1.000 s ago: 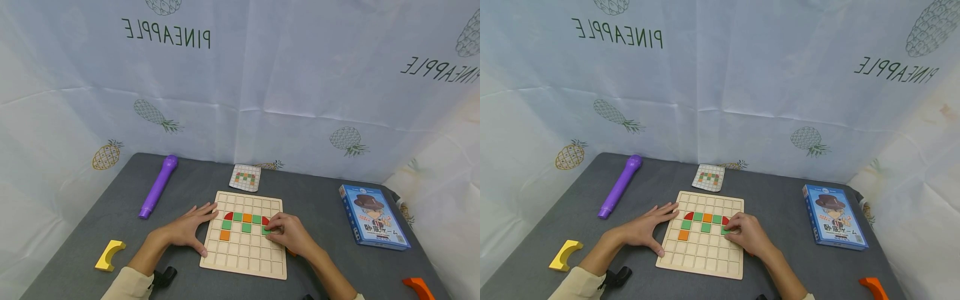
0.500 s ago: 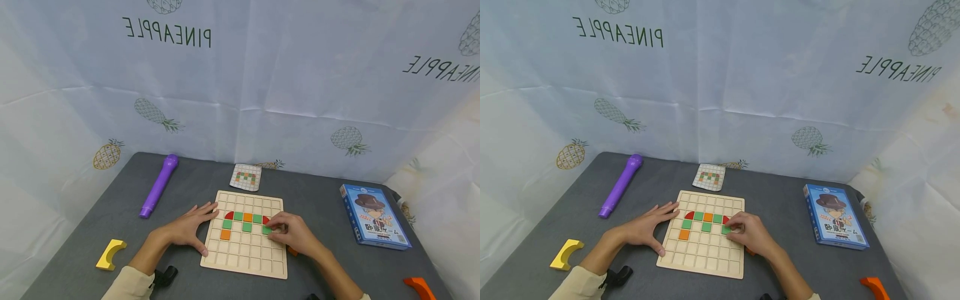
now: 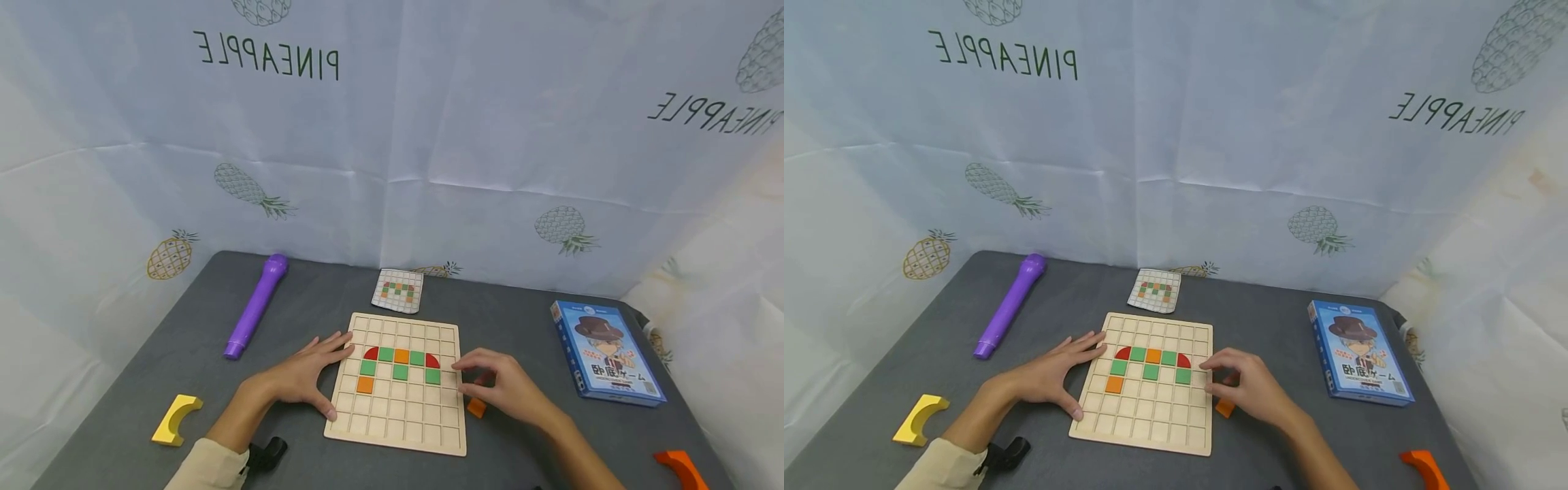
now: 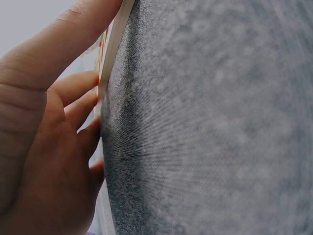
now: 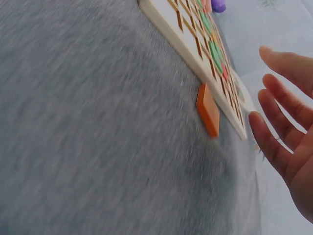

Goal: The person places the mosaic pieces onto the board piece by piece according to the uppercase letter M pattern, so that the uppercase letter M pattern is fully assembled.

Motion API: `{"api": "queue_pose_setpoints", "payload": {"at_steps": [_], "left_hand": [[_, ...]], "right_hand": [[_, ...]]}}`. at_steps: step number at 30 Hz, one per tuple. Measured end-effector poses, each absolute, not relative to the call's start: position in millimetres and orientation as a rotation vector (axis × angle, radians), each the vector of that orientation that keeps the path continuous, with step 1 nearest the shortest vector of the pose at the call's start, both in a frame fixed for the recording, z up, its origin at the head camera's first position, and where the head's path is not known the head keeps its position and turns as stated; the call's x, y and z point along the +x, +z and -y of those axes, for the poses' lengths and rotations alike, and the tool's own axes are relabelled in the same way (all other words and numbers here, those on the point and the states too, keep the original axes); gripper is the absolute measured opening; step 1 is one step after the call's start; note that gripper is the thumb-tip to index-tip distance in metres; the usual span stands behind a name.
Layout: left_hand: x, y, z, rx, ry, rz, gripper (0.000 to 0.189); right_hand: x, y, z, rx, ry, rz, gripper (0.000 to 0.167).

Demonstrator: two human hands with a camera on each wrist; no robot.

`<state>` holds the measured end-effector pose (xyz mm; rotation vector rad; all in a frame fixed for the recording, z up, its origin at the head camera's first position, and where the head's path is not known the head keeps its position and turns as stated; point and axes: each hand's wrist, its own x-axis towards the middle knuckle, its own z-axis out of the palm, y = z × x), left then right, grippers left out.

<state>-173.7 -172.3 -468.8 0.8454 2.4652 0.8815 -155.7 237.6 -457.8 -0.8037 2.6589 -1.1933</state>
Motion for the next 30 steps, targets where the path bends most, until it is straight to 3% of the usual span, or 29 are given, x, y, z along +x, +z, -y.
{"api": "queue_pose_setpoints", "payload": {"at_steps": [12, 30], "left_hand": [[-173.0, -472.4, 172.3, 0.859, 0.9, -2.456, 0.12], [-173.8, -470.1, 173.3, 0.852, 0.902, -2.454, 0.12]], "right_hand": [[-134.5, -468.4, -267.3, -0.833, -1.149, -2.641, 0.035], [-128.6, -476.1, -280.2, -0.815, -1.115, -2.611, 0.039]]}}
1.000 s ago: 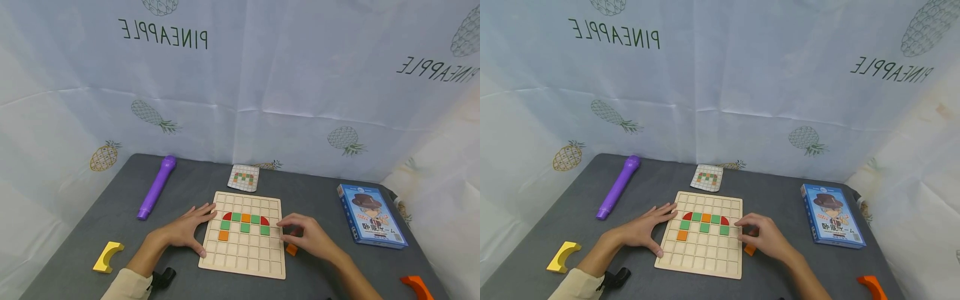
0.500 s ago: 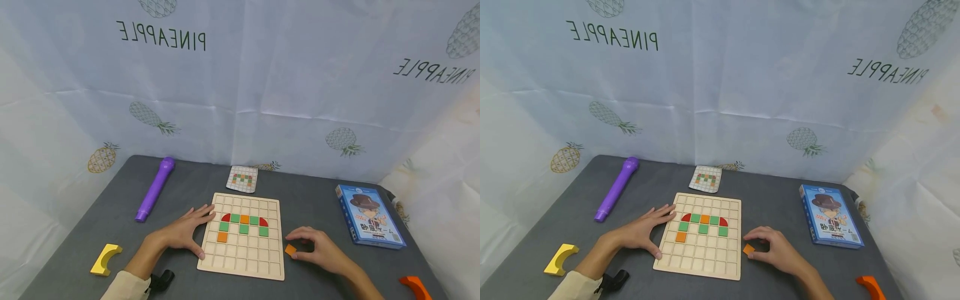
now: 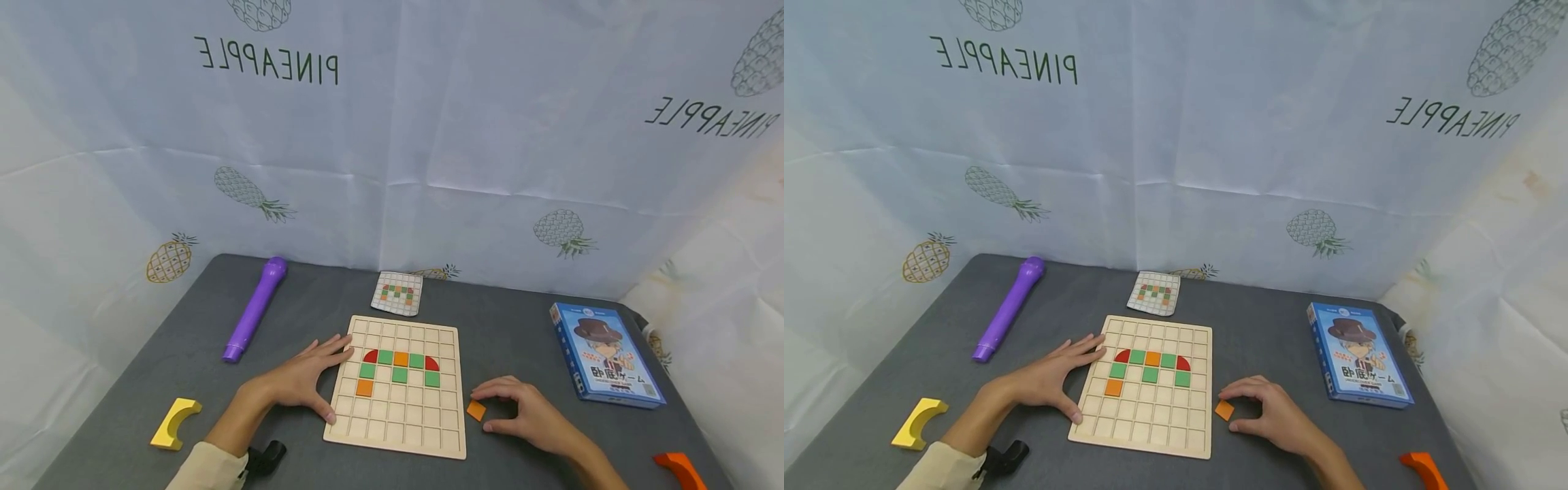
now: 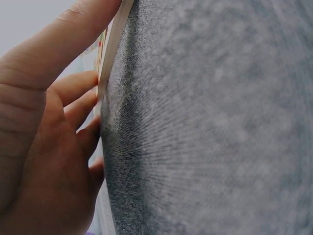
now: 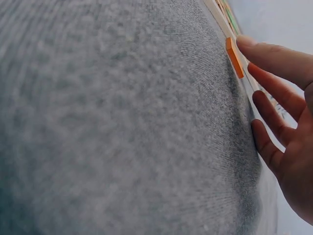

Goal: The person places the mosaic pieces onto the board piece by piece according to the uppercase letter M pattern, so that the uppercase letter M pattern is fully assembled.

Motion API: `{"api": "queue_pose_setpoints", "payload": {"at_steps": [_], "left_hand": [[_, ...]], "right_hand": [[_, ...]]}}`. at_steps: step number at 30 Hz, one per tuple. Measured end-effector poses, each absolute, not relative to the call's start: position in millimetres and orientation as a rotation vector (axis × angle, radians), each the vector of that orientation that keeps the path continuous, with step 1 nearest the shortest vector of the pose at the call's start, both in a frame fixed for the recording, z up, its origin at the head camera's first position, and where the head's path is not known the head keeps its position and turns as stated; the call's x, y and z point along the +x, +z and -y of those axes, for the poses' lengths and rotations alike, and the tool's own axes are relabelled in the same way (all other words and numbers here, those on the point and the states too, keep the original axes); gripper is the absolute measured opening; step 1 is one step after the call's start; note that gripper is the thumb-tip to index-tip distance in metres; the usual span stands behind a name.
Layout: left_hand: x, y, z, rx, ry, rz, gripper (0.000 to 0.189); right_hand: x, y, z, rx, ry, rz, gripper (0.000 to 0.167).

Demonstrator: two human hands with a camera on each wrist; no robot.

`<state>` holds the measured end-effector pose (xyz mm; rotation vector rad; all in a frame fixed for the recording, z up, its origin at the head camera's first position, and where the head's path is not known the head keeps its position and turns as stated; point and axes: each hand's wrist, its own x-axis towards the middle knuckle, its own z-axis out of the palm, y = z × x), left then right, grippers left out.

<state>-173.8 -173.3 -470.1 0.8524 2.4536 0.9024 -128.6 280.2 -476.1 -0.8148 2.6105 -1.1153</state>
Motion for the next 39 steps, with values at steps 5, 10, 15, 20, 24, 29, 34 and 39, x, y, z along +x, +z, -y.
{"api": "queue_pose_setpoints", "payload": {"at_steps": [5, 10, 15, 20, 24, 29, 34, 39], "left_hand": [[-174.0, -469.7, 173.0, 0.835, 0.899, -2.452, 0.12], [-173.8, -468.1, 173.0, 0.833, 0.9, -2.45, 0.12], [-173.4, -467.1, 172.7, 0.844, 0.888, -2.461, 0.121], [-173.0, -467.0, 172.8, 0.842, 0.89, -2.461, 0.121], [-174.1, -467.9, 172.5, 0.831, 0.881, -2.461, 0.121], [-175.6, -469.3, 172.7, 0.82, 0.879, -2.454, 0.121], [-175.9, -470.5, 172.7, 0.819, 0.883, -2.454, 0.121], [-176.0, -471.8, 172.4, 0.822, 0.881, -2.453, 0.121]], "right_hand": [[-130.6, -478.4, -278.9, -0.836, -1.097, -2.609, 0.037], [-132.2, -481.0, -277.9, -0.871, -1.102, -2.601, 0.035], [-133.1, -482.1, -277.2, -0.895, -1.121, -2.59, 0.032], [-133.8, -483.2, -276.8, -0.876, -1.127, -2.58, 0.029], [-134.3, -483.6, -275.5, -0.855, -1.123, -2.592, 0.027], [-135.9, -481.6, -274.4, -0.819, -1.107, -2.615, 0.026], [-138.7, -478.8, -274.1, -0.781, -1.122, -2.625, 0.021], [-141.5, -477.8, -272.3, -0.749, -1.148, -2.622, 0.018]]}}
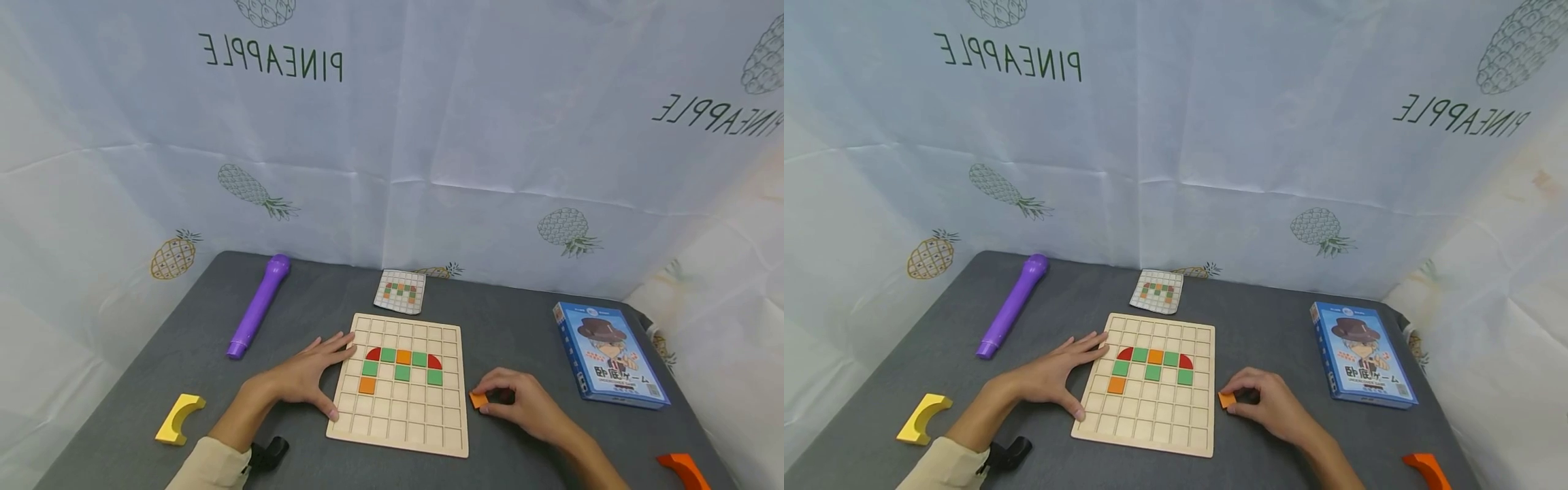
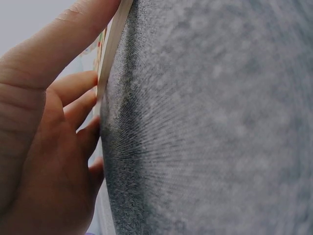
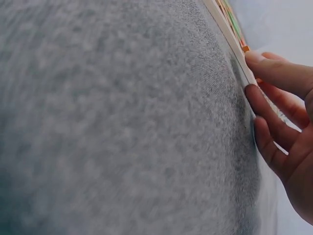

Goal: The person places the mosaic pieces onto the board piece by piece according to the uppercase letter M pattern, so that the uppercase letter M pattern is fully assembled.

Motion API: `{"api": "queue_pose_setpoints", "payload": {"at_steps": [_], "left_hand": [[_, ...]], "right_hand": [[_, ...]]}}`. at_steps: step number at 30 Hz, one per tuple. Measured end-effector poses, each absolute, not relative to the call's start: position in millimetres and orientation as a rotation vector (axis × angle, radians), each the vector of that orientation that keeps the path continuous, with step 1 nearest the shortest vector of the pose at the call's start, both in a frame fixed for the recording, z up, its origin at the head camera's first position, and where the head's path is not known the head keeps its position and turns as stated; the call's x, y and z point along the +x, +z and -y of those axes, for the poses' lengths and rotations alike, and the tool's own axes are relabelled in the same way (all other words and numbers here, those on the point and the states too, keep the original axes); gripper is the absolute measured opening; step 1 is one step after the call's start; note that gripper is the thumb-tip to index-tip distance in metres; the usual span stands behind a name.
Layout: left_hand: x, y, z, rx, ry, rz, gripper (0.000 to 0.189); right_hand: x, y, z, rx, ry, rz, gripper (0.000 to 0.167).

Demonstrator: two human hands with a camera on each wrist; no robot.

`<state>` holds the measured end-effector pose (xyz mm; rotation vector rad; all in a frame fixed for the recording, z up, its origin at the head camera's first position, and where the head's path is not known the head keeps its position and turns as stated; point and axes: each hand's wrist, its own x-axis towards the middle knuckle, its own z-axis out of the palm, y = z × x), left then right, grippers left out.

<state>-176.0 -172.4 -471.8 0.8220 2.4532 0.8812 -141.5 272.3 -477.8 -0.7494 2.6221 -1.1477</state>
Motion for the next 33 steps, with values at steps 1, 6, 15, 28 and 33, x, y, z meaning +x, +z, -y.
{"api": "queue_pose_setpoints", "payload": {"at_steps": [1, 6, 15, 28, 33], "left_hand": [[-176.0, -471.6, 172.4, 0.825, 0.88, -2.453, 0.121], [-175.2, -470.8, 173.4, 0.841, 0.886, -2.453, 0.121], [-175.5, -472.4, 172.3, 0.829, 0.885, -2.452, 0.121], [-175.2, -471.5, 173.9, 0.844, 0.899, -2.447, 0.121], [-175.8, -472.2, 173.5, 0.825, 0.895, -2.44, 0.121]], "right_hand": [[-142.2, -477.6, -271.6, -0.743, -1.15, -2.624, 0.018], [-144.6, -476.4, -266.0, -0.726, -1.158, -2.645, 0.017], [-147.0, -476.6, -248.8, -0.733, -1.223, -2.607, 0.018], [-146.9, -475.6, -224.4, -0.738, -1.268, -2.576, 0.021], [-146.7, -476.8, -217.6, -0.758, -1.29, -2.552, 0.021]]}}
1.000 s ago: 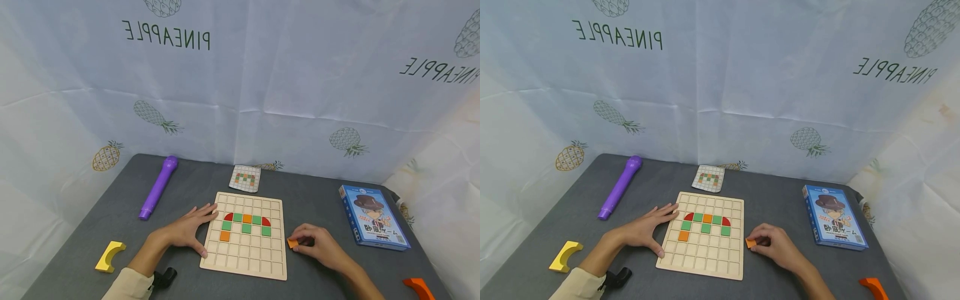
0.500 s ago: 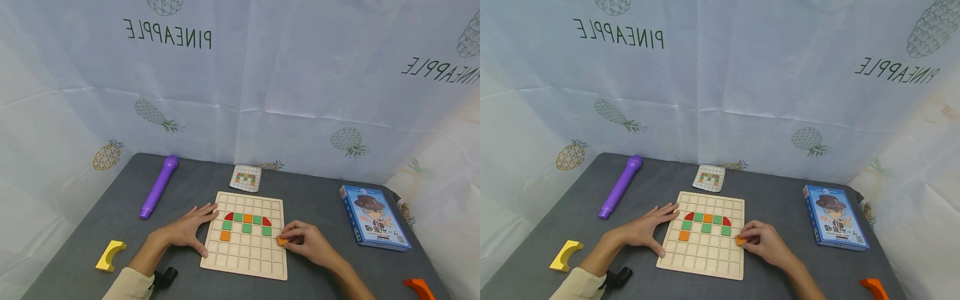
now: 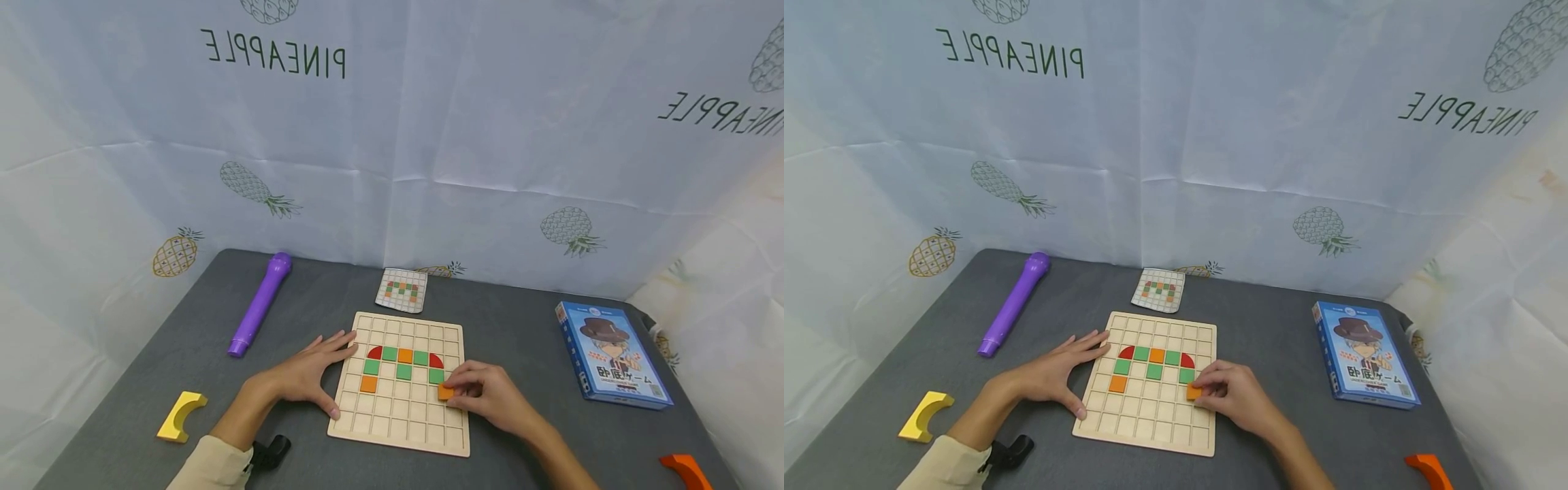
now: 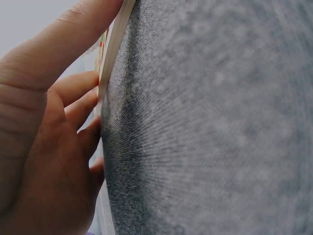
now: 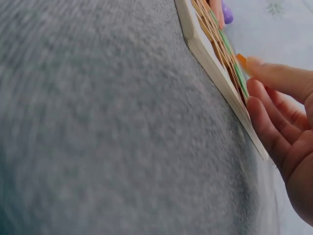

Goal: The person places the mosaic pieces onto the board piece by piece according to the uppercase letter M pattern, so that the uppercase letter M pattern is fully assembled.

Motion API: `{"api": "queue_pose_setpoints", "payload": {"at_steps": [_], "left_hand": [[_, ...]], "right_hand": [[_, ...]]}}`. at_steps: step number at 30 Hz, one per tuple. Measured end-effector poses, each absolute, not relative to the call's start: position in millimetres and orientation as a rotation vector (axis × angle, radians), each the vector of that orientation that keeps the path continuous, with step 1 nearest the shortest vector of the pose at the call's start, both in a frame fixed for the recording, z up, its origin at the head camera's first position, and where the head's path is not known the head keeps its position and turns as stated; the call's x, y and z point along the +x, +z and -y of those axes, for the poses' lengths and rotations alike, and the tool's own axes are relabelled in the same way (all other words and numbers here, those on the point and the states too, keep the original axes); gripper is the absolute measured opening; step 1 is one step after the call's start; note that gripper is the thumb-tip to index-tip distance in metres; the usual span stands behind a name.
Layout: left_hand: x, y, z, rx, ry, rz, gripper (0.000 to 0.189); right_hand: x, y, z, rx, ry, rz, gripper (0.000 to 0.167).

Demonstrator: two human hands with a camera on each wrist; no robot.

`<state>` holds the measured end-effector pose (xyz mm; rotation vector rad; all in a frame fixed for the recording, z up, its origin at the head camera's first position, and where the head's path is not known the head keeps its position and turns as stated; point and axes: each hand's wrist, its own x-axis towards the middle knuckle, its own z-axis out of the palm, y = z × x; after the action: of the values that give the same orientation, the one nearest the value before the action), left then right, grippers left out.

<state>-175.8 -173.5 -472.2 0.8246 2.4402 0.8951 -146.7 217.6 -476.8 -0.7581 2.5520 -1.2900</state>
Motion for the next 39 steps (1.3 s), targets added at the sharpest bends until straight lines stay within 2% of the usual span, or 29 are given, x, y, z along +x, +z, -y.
{"api": "queue_pose_setpoints", "payload": {"at_steps": [39], "left_hand": [[-174.6, -469.1, 172.6, 0.83, 0.874, -2.457, 0.122]], "right_hand": [[-148.6, -486.5, -200.3, -0.878, -1.218, -2.599, 0.012]]}}
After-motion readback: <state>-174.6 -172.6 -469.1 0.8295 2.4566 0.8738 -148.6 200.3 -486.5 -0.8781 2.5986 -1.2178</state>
